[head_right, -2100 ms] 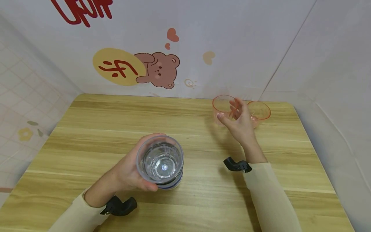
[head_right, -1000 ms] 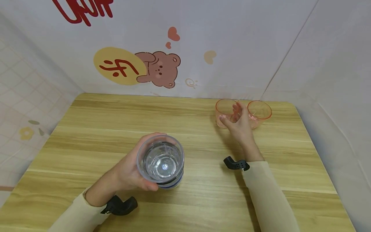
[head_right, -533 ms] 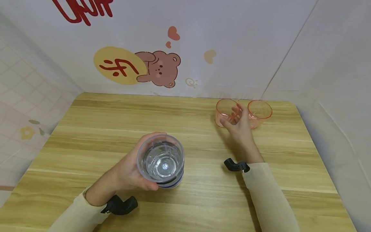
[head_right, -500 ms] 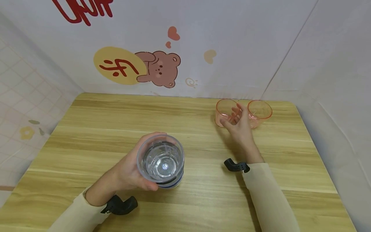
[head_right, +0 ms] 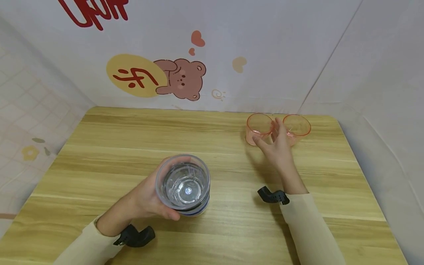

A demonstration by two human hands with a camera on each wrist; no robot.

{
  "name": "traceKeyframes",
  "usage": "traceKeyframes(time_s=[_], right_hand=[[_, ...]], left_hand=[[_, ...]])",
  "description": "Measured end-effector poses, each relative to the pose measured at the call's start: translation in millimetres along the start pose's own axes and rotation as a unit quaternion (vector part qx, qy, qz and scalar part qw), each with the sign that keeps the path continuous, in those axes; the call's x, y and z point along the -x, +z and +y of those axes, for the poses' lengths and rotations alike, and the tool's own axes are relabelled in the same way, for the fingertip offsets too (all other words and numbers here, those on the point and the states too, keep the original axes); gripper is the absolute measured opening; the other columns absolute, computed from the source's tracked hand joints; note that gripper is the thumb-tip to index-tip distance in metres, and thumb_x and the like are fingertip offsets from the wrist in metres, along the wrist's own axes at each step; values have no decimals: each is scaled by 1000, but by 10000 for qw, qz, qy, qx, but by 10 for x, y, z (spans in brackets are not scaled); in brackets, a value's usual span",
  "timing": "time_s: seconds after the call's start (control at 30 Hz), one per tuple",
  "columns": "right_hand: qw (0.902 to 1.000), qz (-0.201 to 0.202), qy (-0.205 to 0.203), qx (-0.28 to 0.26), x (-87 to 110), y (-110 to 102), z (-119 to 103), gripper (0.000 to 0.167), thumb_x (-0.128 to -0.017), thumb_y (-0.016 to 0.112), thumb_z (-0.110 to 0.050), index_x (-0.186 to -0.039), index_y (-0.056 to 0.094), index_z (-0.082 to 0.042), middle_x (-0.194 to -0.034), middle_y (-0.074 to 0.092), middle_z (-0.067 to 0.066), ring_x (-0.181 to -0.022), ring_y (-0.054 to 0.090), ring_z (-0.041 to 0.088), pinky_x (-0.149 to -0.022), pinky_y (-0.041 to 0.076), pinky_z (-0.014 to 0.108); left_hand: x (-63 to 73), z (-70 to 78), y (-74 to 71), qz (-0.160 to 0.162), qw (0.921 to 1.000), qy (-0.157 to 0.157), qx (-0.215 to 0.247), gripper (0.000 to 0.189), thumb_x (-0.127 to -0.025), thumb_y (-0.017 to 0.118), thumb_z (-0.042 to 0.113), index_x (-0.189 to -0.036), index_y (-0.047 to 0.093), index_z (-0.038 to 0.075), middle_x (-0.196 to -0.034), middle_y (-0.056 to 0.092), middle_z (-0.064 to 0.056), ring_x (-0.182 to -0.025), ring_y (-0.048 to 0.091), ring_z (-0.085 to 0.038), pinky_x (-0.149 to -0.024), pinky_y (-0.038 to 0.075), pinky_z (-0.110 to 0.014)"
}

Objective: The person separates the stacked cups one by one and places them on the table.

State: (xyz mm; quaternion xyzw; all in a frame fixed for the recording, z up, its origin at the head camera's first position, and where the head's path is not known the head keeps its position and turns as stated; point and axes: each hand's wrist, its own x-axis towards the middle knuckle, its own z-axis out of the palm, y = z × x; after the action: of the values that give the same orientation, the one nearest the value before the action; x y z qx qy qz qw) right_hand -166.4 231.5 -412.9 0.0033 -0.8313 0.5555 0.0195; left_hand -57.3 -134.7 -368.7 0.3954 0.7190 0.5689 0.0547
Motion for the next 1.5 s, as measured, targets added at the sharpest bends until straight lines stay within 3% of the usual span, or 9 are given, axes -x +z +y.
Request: traceKeyframes(time_s=[0.57, 0.7, 0.8, 0.97, 1.1, 1.23, 1.5], right_hand=[[9995, 128, -274, 28, 211, -94, -355, 96, -103, 74, -17, -173, 9, -10, -180, 18, 18, -166, 20, 41, -134, 24, 58], [9990, 195, -382, 138, 263, -112, -412, 94, -103, 74, -16, -173, 13, -10, -179, 22, 17, -166, 23, 40, -133, 28, 51], [9984, 266, -476, 130, 301, -116, -453, 91, -103, 74, -15, -173, 16, -10, -178, 25, 17, -165, 26, 40, -132, 32, 38], [9957, 417, -828, -57, 369, -94, -535, 76, -103, 72, -8, -167, 32, -4, -170, 41, 15, -161, 38, 36, -125, 38, 19], [9912, 523, -1205, -138, 444, -71, -604, 60, -104, 69, -4, -159, 46, -2, -157, 57, 3, -151, 53, 18, -119, 44, 15], [9857, 500, -1580, -300, 516, -42, -655, 55, -104, 65, 3, -156, 50, 0, -149, 64, -4, -137, 62, 4, -114, 48, 13], [9705, 217, -2175, -1023, 571, -8, -684, 55, -100, 62, 13, -153, 55, 0, -142, 71, 3, -133, 66, 11, -112, 50, 16]], left_hand=[[34, -70, 17, -201, 9995, -162, 168, 103, -87, 81, 63, -162, 32, 11, -155, 56, -14, -144, 55, -26, -128, 42, -42], [28, -74, 19, -242, 9995, -150, 136, 103, -88, 80, 64, -162, 31, 12, -156, 56, -13, -144, 55, -26, -127, 43, -44], [25, -74, 21, -261, 9994, -156, 137, 103, -88, 79, 65, -162, 31, 12, -156, 55, -12, -144, 55, -26, -127, 43, -45], [28, -72, 18, -250, 9994, -201, 111, 104, -88, 80, 65, -162, 31, 10, -156, 55, -12, -144, 55, -25, -127, 43, -45], [25, -78, 16, -247, 9996, -131, 30, 104, -89, 78, 66, -162, 30, 9, -156, 55, -13, -144, 55, -27, -127, 43, -46], [32, -85, 15, -248, 9996, -134, -8, 104, -89, 76, 67, -162, 30, 9, -156, 55, -13, -145, 55, -26, -127, 43, -47], [39, -103, 11, -272, 9995, -145, -37, 103, -90, 76, 67, -163, 29, 12, -156, 55, -12, -144, 55, -26, -127, 43, -47]])
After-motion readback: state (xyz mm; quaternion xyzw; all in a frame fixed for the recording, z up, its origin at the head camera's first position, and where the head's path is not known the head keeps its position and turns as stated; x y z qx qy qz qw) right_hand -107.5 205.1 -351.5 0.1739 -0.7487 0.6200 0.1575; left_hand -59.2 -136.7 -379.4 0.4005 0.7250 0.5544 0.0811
